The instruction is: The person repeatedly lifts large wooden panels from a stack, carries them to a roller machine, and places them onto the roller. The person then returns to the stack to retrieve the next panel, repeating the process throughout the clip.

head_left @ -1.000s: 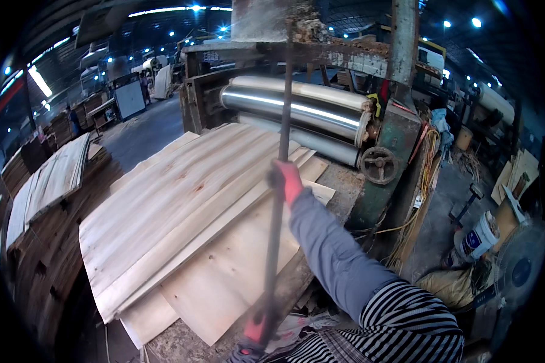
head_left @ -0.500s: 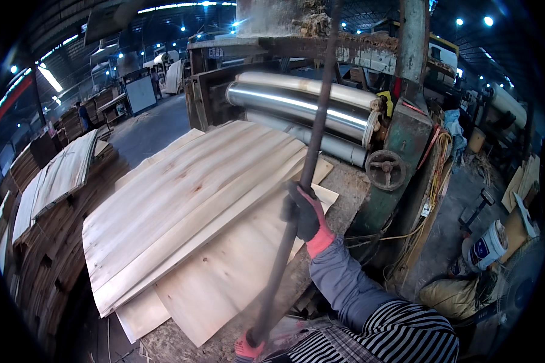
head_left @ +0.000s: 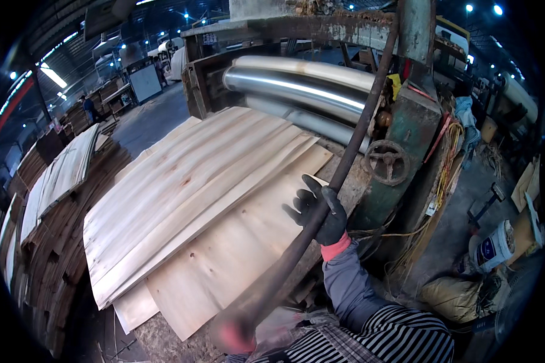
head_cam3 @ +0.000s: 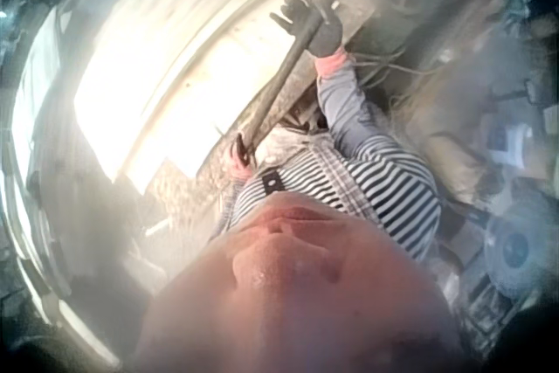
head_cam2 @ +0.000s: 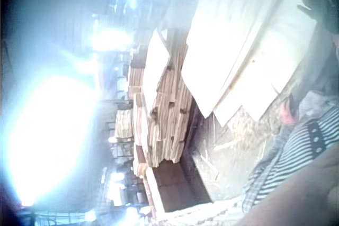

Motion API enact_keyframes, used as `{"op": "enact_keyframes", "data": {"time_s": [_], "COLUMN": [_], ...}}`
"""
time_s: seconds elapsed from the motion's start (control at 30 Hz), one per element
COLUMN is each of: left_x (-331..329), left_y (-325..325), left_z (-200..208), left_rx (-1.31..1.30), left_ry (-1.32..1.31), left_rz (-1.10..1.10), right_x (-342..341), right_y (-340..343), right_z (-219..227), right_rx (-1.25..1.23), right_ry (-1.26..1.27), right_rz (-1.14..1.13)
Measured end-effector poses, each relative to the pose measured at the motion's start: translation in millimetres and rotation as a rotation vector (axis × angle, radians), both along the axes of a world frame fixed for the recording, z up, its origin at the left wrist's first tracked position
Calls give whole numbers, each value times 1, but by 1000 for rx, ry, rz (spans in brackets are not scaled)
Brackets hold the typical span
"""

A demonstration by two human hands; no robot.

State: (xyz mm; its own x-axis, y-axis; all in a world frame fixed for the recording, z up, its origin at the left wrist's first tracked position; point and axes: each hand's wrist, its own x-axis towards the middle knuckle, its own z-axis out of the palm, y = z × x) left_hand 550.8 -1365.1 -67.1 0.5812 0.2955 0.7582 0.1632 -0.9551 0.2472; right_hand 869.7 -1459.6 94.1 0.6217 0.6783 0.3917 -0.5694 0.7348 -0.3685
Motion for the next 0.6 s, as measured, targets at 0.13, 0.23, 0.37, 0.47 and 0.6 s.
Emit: {"op": "enact_keyframes", "data": {"time_s": [0.13,0.23,0.37,0.47,0.6], "left_x": [-3,3,15,15,-10], "left_y": [5,11,19,21,19], "left_z": [-46,-59,-56,-45,-20], "left_rx": [-92,-321,-325,-306,-296], "left_ry": [32,185,408,475,496], "left_rz": [106,186,195,200,292], "right_x": [5,-9,-45,-57,-69], "right_y": [-2,2,11,8,-14], "right_z": [-13,-22,-56,-100,-162], "right_rx": [-119,-296,-483,-609,-942], "right_ry": [25,-32,-133,-200,-293], "right_rz": [-62,-239,-422,-449,-839]}}
